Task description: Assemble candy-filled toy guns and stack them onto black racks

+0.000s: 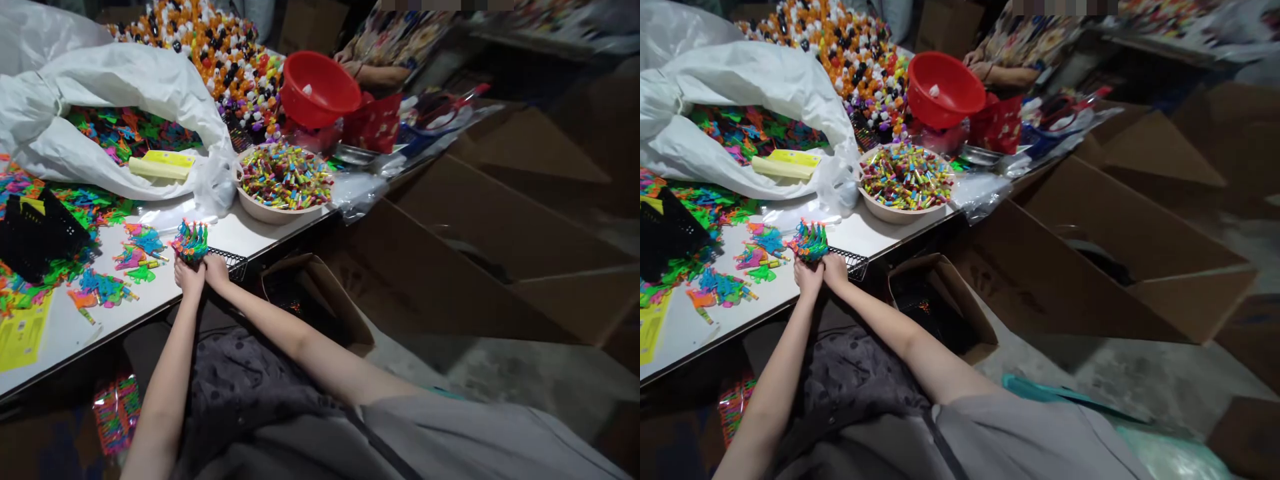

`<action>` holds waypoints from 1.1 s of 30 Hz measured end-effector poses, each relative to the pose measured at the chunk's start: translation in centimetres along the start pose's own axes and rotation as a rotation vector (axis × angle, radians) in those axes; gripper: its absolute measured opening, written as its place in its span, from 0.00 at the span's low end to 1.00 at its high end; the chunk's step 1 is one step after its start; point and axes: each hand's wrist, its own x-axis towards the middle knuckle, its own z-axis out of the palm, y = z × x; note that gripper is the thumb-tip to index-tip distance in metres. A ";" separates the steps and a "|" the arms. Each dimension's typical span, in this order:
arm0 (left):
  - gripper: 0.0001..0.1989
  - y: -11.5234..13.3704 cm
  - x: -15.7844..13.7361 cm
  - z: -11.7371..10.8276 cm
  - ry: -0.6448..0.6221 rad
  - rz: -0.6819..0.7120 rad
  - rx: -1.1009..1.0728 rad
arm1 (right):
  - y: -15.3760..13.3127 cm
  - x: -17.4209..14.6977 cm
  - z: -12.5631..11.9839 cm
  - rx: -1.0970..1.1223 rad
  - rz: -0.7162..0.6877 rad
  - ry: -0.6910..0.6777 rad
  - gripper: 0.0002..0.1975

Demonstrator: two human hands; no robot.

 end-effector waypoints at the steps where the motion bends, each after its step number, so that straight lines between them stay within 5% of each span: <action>1: 0.40 -0.2 0.1 -0.2 -0.002 0.010 -0.004 | 0.0 0.0 0.1 0.007 -0.004 -0.003 0.07; 8: 0.36 -1.6 -0.2 -0.5 -0.058 0.077 -0.067 | 0.4 -1.0 0.9 0.081 0.003 0.027 0.07; 23: 0.39 -1.9 -1.9 1.0 -0.042 -0.001 -0.169 | 1.8 -2.3 1.7 0.168 -0.076 0.062 0.06; 31: 0.38 -4.0 0.4 -0.9 -0.197 0.101 -0.007 | 3.4 -3.5 -2.3 0.371 -0.225 -0.335 0.16; 33: 0.39 -4.4 1.0 -1.6 -0.237 0.142 0.044 | 4.4 -3.2 -3.8 0.320 -0.123 -0.274 0.13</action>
